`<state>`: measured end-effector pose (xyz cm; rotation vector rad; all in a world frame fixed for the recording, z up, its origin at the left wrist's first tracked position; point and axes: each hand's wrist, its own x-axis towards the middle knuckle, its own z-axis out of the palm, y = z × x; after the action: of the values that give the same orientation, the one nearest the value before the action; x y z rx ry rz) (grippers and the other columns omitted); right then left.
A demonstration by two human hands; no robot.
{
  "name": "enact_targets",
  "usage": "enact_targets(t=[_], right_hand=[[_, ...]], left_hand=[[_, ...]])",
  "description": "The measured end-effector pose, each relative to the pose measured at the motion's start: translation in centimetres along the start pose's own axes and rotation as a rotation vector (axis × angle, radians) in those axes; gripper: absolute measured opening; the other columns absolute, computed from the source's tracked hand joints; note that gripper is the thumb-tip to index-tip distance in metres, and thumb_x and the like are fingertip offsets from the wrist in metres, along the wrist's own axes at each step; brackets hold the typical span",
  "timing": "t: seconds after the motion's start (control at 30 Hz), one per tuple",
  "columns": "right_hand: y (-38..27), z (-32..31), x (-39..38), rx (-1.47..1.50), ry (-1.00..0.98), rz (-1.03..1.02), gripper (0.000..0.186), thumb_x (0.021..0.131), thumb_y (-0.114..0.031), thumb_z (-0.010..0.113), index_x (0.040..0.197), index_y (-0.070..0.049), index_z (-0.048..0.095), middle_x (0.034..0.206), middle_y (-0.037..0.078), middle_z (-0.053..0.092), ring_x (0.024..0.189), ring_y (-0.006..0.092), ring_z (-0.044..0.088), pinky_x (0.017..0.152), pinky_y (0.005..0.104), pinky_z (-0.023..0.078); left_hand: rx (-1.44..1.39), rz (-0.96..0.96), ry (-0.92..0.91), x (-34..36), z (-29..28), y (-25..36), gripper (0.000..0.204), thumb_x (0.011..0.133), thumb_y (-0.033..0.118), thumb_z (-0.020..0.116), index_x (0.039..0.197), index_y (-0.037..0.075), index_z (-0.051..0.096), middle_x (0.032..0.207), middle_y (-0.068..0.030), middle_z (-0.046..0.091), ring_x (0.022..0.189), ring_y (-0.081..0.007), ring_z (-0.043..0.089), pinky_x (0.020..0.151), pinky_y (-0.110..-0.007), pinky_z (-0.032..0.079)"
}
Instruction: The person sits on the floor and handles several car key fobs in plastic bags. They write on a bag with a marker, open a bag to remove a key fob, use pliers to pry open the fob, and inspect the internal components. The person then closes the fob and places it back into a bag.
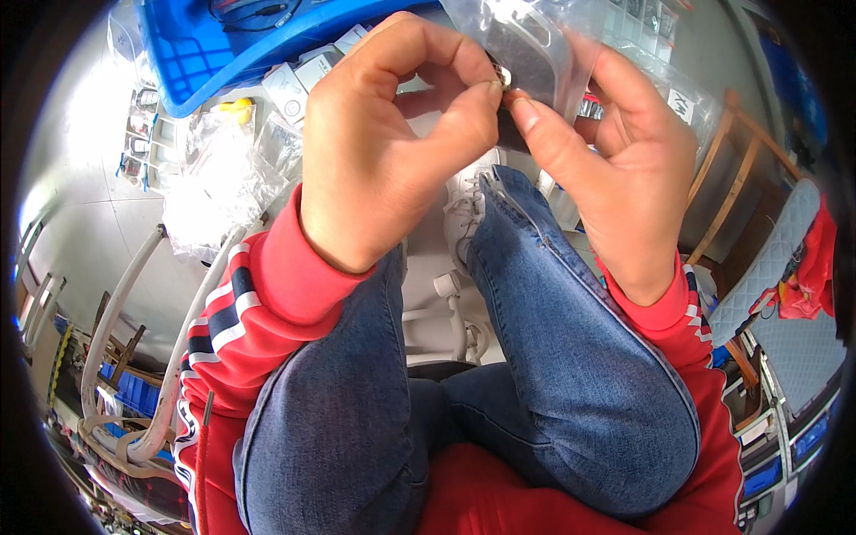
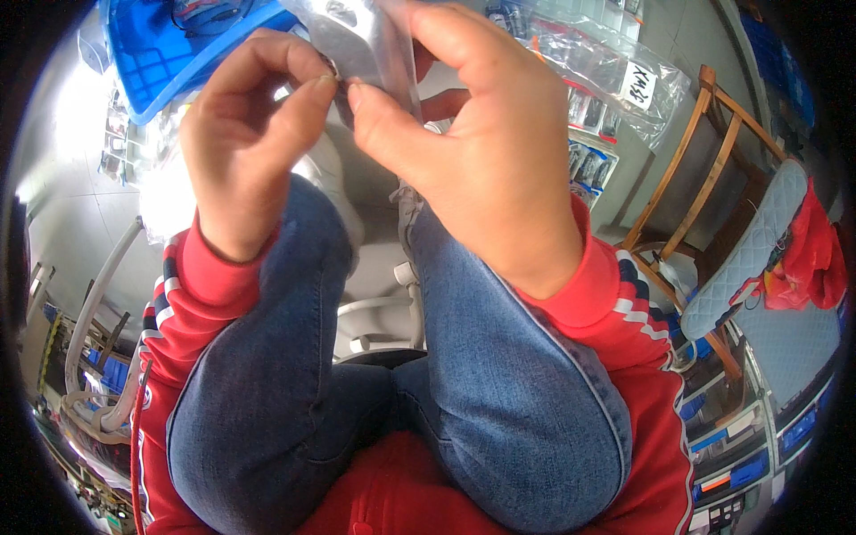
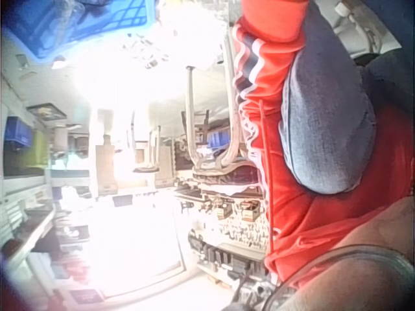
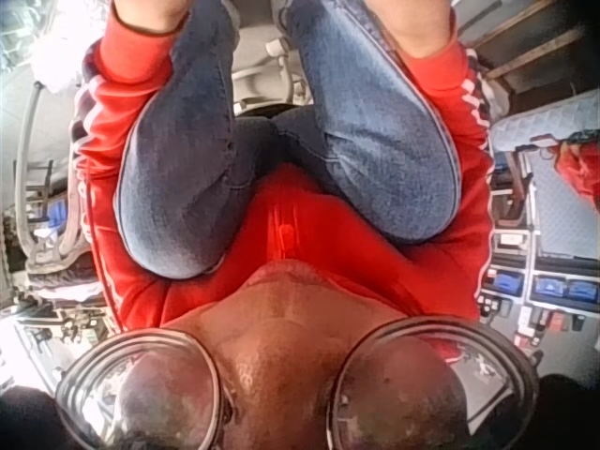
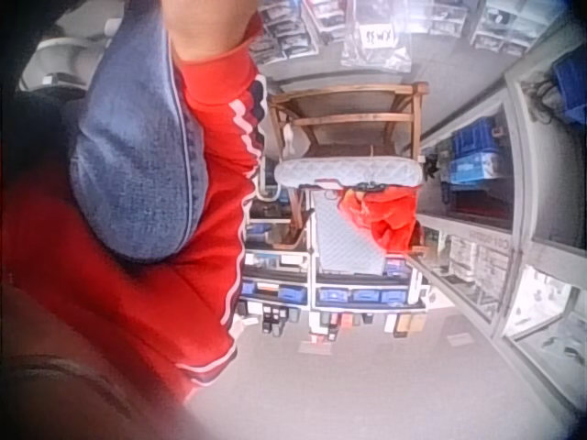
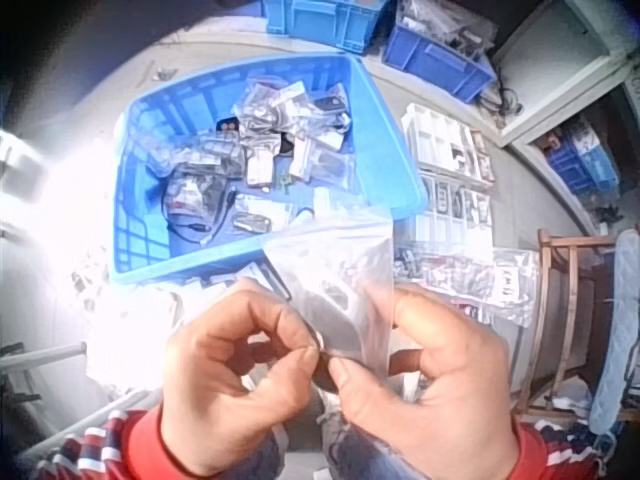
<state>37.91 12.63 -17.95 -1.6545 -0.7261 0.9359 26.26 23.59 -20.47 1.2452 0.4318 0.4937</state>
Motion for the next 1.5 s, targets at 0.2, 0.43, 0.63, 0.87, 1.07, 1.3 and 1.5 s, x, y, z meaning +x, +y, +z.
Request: enact_targets(t=[0.2,0.43,0.63,0.87,1.07,1.3,1.5], right_hand=[[-0.2,-0.3,-0.2,0.175,-0.026,0.038,0.041,0.079,0.004,0.058,0.119,0.009,0.047,0.106,0.013,0.058,0.094,0.0154,0.058,0.084,0.0263,0.046],[-1.7,-0.5,0.3,0.305,-0.064,0.104,0.039,0.080,0.001,0.059,0.117,0.008,0.049,0.103,0.012,0.059,0.093,0.0143,0.058,0.084,0.0262,0.045],[-0.1,0.3,0.2,0.004,0.052,0.019,0.044,0.078,0.005,0.061,0.119,0.009,0.045,0.108,0.015,0.056,0.095,0.0176,0.057,0.082,0.0267,0.048],[-0.4,0.4,-1.1,0.159,0.076,0.023,0.047,0.076,0.006,0.063,0.119,0.010,0.044,0.108,0.016,0.056,0.095,0.0184,0.058,0.076,0.0262,0.051],[2.1,-0.1,0.0,0.397,-0.022,-0.118,0.044,0.078,0.007,0.060,0.119,0.009,0.045,0.108,0.015,0.056,0.097,0.0177,0.057,0.082,0.0274,0.049],[0.2,0.2,-0.2,0.229,0.019,0.084,0.040,0.080,0.003,0.058,0.118,0.007,0.048,0.107,0.013,0.058,0.097,0.0176,0.058,0.087,0.0285,0.046],[-0.7,-0.6,0.3,0.268,-0.087,0.152,0.038,0.080,0.001,0.058,0.117,0.006,0.049,0.105,0.012,0.060,0.096,0.0165,0.058,0.087,0.0282,0.045]], left_hand=[[0.047,-0.262,-0.002,-0.1,-0.5,0.0,0.010,0.080,0.003,0.057,0.088,-0.002,0.055,0.085,-0.0024,0.055,0.079,-0.0096,0.052,0.074,-0.022,0.042],[0.026,-0.135,0.010,0.2,-1.0,-0.6,0.015,0.079,0.001,0.059,0.093,-0.002,0.054,0.088,-0.0042,0.055,0.083,-0.0107,0.053,0.077,-0.026,0.047],[0.209,0.047,0.024,0.0,0.1,-0.1,0.019,0.077,-0.005,0.061,0.094,-0.003,0.053,0.092,-0.0052,0.054,0.086,-0.0116,0.055,0.082,-0.027,0.048],[0.553,0.122,-0.021,0.0,-0.4,-0.5,0.013,0.076,-0.005,0.060,0.087,-0.002,0.054,0.086,-0.0037,0.055,0.083,-0.0106,0.055,0.080,-0.026,0.048],[0.344,0.151,-0.045,0.4,-0.7,-0.5,0.010,0.076,-0.004,0.057,0.085,-0.002,0.053,0.082,-0.0027,0.053,0.077,-0.0099,0.053,0.073,-0.022,0.046],[0.047,-0.029,-0.036,0.4,0.0,1.1,0.008,0.078,-0.003,0.056,0.085,-0.003,0.053,0.083,-0.0029,0.053,0.077,-0.0090,0.050,0.070,-0.021,0.041],[-0.032,-0.123,-0.037,0.3,-0.2,1.1,0.008,0.080,0.000,0.056,0.087,-0.002,0.053,0.082,-0.0020,0.054,0.074,-0.0087,0.050,0.068,-0.020,0.040]])
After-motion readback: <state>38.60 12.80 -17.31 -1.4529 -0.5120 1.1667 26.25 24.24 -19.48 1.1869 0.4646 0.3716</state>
